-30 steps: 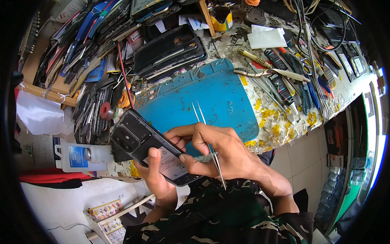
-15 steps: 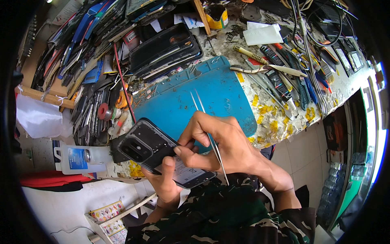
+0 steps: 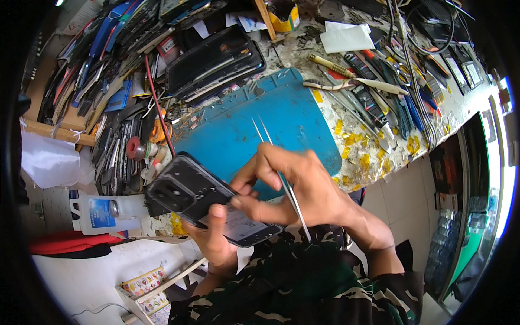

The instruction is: The person uses tweezers to carefully pry and separate the back cover from a smartphone with the battery exposed. They rotate the phone and continue working along the edges to release the cover, then lift the cover away from the chassis.

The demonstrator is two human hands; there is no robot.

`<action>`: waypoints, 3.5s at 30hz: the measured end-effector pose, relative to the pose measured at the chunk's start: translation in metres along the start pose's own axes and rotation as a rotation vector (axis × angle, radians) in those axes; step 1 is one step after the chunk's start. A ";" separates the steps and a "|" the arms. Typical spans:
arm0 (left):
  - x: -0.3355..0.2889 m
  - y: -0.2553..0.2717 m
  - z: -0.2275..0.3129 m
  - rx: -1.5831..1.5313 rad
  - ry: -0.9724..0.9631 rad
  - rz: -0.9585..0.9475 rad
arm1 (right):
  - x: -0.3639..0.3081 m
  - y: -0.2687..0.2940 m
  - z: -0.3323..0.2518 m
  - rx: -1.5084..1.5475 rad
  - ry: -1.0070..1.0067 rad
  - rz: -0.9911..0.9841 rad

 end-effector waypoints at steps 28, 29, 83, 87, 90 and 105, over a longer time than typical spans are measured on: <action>0.052 0.061 0.066 0.533 0.469 -0.344 | -0.062 0.036 0.011 -0.030 -0.091 0.126; 0.059 0.057 0.068 0.586 0.503 -0.373 | -0.064 0.036 0.009 0.064 -0.005 0.147; 0.010 -0.002 0.035 1.314 -0.722 -0.952 | -0.102 -0.005 0.019 -0.031 -0.001 0.093; -0.010 0.011 0.027 1.287 -0.741 -0.791 | -0.096 -0.012 0.020 -0.083 0.088 -0.006; -0.016 0.024 0.023 1.303 -0.723 -0.741 | -0.090 -0.014 0.020 -0.198 0.320 -0.126; -0.020 0.045 0.019 1.140 -0.698 -1.229 | -0.030 0.073 0.012 -0.118 -0.047 -0.061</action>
Point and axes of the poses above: each hand's wrist, its own x-axis towards the middle knuckle, its own y-axis out of the back of the hand, z = x × y, the point moved 3 cm from there along x, towards the middle knuckle, and after that the axes turned 9 degrees about -z, right-handed, at the moved point
